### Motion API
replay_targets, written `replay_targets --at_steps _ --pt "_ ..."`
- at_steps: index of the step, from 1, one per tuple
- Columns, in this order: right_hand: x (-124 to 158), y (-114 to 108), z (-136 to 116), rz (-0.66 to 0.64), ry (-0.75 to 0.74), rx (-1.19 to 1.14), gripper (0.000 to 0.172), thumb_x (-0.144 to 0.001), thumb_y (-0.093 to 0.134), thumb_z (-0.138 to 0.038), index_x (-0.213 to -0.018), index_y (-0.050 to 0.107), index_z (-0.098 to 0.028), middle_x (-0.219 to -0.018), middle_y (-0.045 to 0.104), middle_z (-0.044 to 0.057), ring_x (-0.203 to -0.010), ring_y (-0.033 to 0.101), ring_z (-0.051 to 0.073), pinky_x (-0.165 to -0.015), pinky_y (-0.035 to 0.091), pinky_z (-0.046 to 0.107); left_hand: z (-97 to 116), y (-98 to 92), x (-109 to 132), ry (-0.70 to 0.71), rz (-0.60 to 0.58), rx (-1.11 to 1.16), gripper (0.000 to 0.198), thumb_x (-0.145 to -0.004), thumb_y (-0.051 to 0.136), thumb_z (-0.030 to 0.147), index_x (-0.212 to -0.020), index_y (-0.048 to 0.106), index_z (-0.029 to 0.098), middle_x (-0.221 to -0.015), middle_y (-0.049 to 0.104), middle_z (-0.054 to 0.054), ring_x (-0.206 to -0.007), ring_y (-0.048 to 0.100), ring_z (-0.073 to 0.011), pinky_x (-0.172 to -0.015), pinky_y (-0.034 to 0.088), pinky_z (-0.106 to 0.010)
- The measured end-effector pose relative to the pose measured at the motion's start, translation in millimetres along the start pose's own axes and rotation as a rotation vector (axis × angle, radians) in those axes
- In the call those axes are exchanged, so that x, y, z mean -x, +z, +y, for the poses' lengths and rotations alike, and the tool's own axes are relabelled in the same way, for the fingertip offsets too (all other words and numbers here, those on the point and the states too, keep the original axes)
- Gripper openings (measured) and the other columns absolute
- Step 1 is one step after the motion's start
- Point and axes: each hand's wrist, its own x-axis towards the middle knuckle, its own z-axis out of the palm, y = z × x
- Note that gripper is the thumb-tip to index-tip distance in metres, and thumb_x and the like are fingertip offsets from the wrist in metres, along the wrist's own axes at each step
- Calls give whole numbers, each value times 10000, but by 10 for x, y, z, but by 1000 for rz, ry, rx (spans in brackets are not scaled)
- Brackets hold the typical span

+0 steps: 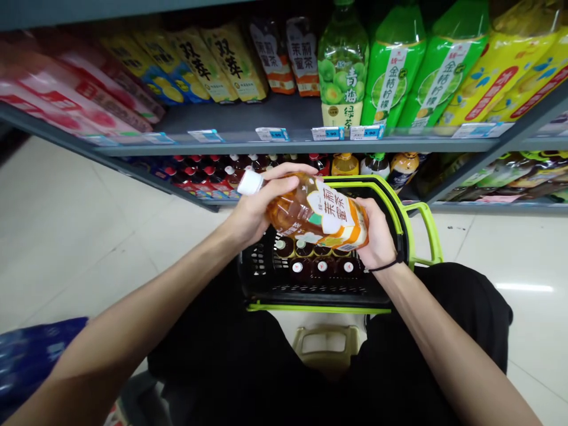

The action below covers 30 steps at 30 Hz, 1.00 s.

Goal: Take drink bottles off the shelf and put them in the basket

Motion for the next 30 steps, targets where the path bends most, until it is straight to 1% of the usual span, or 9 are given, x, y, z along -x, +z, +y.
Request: replay_targets --at_steps 3,7,9,12,15,17,19,22,30 --pt "28 43 88 4 -16 -71 390 -995 400 -387 -1232 609 -160 -1429 710 131 -1266 709 280 -1000 609 392 -24 103 15 -9 89 120 270 -887 645 334 -1081 764 191 -1158 781 -44 -1172 736 -332 -1035 611 -488" --pt "125 123 224 -13 -24 -192 349 -1007 475 -394 -1224 651 -186 -1388 743 75 -1267 706 256 -1036 586 369 -72 91 -18 32 144 195 282 -794 628 276 -997 791 169 -1109 796 -40 -1069 748 -291 -979 610 -439" --pt "163 146 246 -5 9 -281 330 -1001 497 -395 -1183 683 -192 -1319 776 57 -1238 717 254 -1037 584 369 -66 49 -24 61 110 214 268 -749 660 262 -948 813 170 -1042 805 -37 -982 749 -260 -912 608 -394" --pt "171 158 253 20 76 -348 342 -978 501 -434 -1025 731 -185 -1097 829 68 -1130 752 278 -988 599 395 13 -19 -4 117 -49 212 258 -715 722 236 -938 843 189 -1014 818 -42 -941 749 -248 -873 595 -361" --pt "144 158 300 58 127 -330 296 -906 608 -447 -885 747 -187 -890 823 49 -951 769 264 -902 601 365 116 -70 23 133 -232 202 250 -737 772 269 -956 860 183 -1046 822 -83 -956 756 -266 -896 587 -369" --pt "123 162 350 79 152 -300 224 -880 654 -395 -839 750 -197 -840 813 16 -823 750 218 -832 589 321 133 -90 26 113 -285 198 257 -774 778 332 -951 862 166 -1043 819 -110 -924 756 -270 -887 588 -377" --pt "100 174 393 98 204 -274 213 -917 626 -343 -804 741 -206 -826 811 2 -747 729 190 -784 579 303 90 -96 14 79 -251 206 259 -820 755 372 -936 860 165 -1034 820 -115 -906 754 -265 -877 587 -375" --pt "59 209 441 138 301 -278 321 -1017 516 -316 -824 745 -202 -847 821 20 -742 735 190 -788 589 319 -22 -77 1 41 -160 202 240 -861 716 367 -908 852 176 -1020 824 -101 -930 751 -254 -889 579 -357" --pt "-35 179 696 119 336 -353 303 -1032 489 -258 -891 752 -204 -847 815 25 -791 752 211 -901 612 376 -15 19 81 11 -210 33 348 -927 659 449 -857 839 160 -938 816 -98 -847 734 -229 -817 564 -329"
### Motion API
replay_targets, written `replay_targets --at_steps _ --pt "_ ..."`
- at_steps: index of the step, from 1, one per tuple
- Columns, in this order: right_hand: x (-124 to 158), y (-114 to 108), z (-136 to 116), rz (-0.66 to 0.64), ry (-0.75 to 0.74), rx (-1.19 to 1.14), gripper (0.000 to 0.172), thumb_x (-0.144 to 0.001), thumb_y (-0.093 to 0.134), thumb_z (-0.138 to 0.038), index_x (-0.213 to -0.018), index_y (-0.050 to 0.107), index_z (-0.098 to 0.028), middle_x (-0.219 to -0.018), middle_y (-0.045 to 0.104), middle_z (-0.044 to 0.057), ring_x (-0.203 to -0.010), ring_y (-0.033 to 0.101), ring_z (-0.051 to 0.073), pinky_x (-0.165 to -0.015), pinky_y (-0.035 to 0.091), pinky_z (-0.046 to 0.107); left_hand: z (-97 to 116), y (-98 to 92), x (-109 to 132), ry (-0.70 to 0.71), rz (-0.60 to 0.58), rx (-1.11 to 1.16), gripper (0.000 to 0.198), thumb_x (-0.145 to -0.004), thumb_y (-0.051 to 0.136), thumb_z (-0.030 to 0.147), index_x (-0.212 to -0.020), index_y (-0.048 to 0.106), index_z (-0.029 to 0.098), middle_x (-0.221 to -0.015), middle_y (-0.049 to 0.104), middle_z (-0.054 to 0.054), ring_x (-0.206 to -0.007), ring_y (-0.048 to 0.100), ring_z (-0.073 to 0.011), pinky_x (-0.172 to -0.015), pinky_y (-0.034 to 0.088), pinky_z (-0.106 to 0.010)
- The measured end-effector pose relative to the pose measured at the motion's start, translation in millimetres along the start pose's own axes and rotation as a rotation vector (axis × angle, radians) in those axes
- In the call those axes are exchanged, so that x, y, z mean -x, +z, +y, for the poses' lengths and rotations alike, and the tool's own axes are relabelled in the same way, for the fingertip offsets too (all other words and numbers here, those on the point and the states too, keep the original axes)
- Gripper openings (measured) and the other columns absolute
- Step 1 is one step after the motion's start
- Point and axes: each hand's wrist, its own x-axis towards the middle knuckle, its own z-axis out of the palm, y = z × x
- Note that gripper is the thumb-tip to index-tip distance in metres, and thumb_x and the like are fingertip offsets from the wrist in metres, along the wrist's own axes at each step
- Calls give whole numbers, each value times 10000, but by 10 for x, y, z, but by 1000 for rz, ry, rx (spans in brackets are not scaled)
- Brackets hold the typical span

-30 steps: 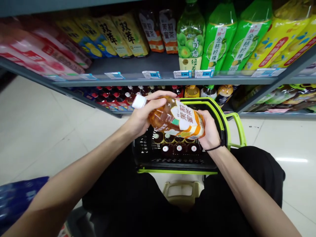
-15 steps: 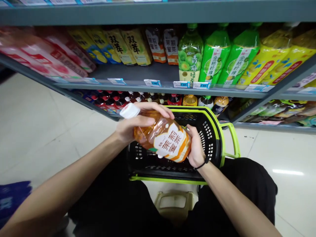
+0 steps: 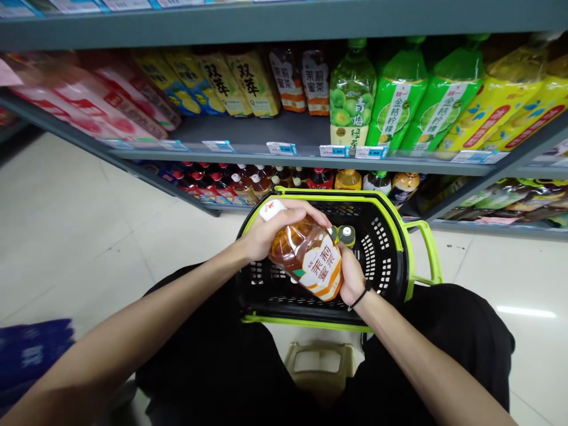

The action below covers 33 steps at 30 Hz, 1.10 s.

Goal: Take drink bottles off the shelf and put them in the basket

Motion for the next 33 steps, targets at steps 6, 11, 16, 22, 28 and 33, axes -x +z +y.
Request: replay_targets --at_steps 6,11,16,22,28,33 --pt "-23 -5 -178 -8 92 46 347 -1031 441 -257 -861 735 -188 -780 788 60 -879 770 239 -927 621 395 -31 53 -30 -3 177 -9 277 -877 610 331 -826 813 150 -969 823 -88 -924 743 -231 -873 570 -321" --pt "-5 0 -434 -42 13 57 289 -962 446 -250 -793 673 -195 -734 754 55 -704 715 230 -811 636 402 -30 120 -67 69 226 58 245 -845 601 284 -853 815 165 -1000 825 -74 -1001 752 -244 -973 577 -357" --pt "-9 -44 -542 -20 -61 82 192 -906 487 -205 -794 642 -213 -651 695 9 -588 640 188 -715 620 334 -42 150 -72 120 222 60 246 -851 604 275 -869 827 172 -997 829 -70 -1016 765 -254 -978 590 -377" --pt "99 29 -599 -104 -217 101 243 -899 507 -308 -852 714 -189 -762 766 45 -750 727 231 -855 646 395 42 55 -104 254 189 29 239 -865 618 266 -870 842 186 -974 832 -58 -965 772 -258 -925 605 -385" --pt "124 121 -488 -168 -346 -4 323 -924 489 -388 -980 750 -205 -915 805 51 -1019 758 267 -970 620 424 220 -40 -133 299 308 22 283 -930 623 385 -833 819 205 -1033 830 -74 -1058 739 -301 -965 598 -405" --pt "-96 107 -214 -153 -48 15 401 -996 353 -362 -996 728 -220 -941 807 68 -1015 750 279 -936 625 495 109 39 -115 141 329 -117 210 -875 656 297 -811 810 170 -904 822 -62 -865 734 -233 -841 596 -353"
